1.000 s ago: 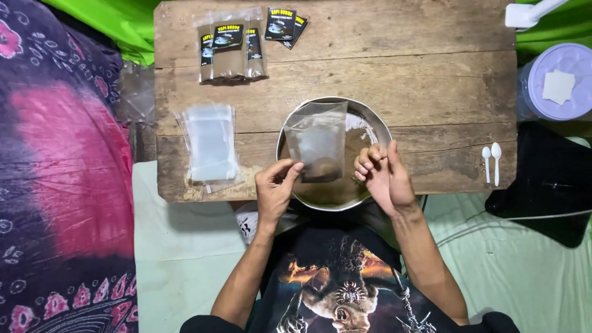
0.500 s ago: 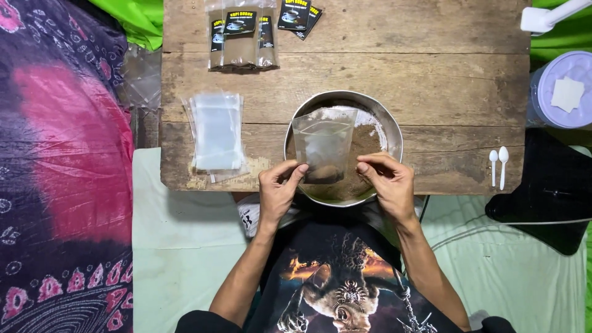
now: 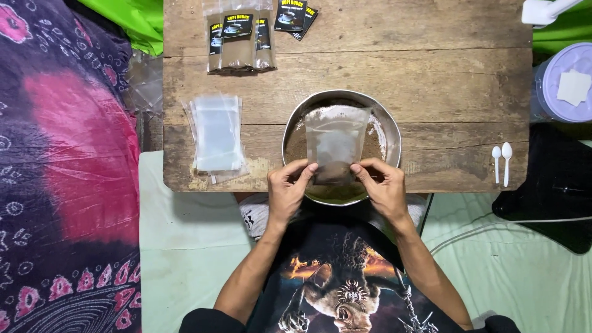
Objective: The person scoops a brown powder from a metal bowl using a spoon and transfers it into small clear plastic bags. They repeat this process, filling multiple bags and placing them on the wooden table.
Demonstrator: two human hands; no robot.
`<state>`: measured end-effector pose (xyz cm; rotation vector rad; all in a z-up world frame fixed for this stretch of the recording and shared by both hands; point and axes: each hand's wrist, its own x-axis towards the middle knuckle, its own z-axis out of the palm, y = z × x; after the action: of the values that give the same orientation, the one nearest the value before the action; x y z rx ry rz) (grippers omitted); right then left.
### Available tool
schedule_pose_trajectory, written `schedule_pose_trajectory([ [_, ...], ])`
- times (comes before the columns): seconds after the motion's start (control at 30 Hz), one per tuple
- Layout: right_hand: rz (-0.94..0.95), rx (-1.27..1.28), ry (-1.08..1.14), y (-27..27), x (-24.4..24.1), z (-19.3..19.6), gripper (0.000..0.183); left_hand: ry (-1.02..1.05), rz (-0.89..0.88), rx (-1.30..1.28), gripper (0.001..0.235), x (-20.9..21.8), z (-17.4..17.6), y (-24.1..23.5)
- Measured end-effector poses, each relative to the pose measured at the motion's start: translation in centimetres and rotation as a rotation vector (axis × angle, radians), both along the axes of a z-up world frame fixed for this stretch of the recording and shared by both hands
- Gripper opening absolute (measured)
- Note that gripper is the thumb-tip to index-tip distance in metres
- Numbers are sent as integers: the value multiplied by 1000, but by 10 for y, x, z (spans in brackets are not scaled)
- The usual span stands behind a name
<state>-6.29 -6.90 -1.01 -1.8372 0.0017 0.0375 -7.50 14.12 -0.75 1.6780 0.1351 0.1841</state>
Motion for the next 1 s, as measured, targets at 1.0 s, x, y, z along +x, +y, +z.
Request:
schedule_pose_trajectory([
  [1.0,128,152,91,1,4,7,13,82,-196,-33,22,5,7,-10],
])
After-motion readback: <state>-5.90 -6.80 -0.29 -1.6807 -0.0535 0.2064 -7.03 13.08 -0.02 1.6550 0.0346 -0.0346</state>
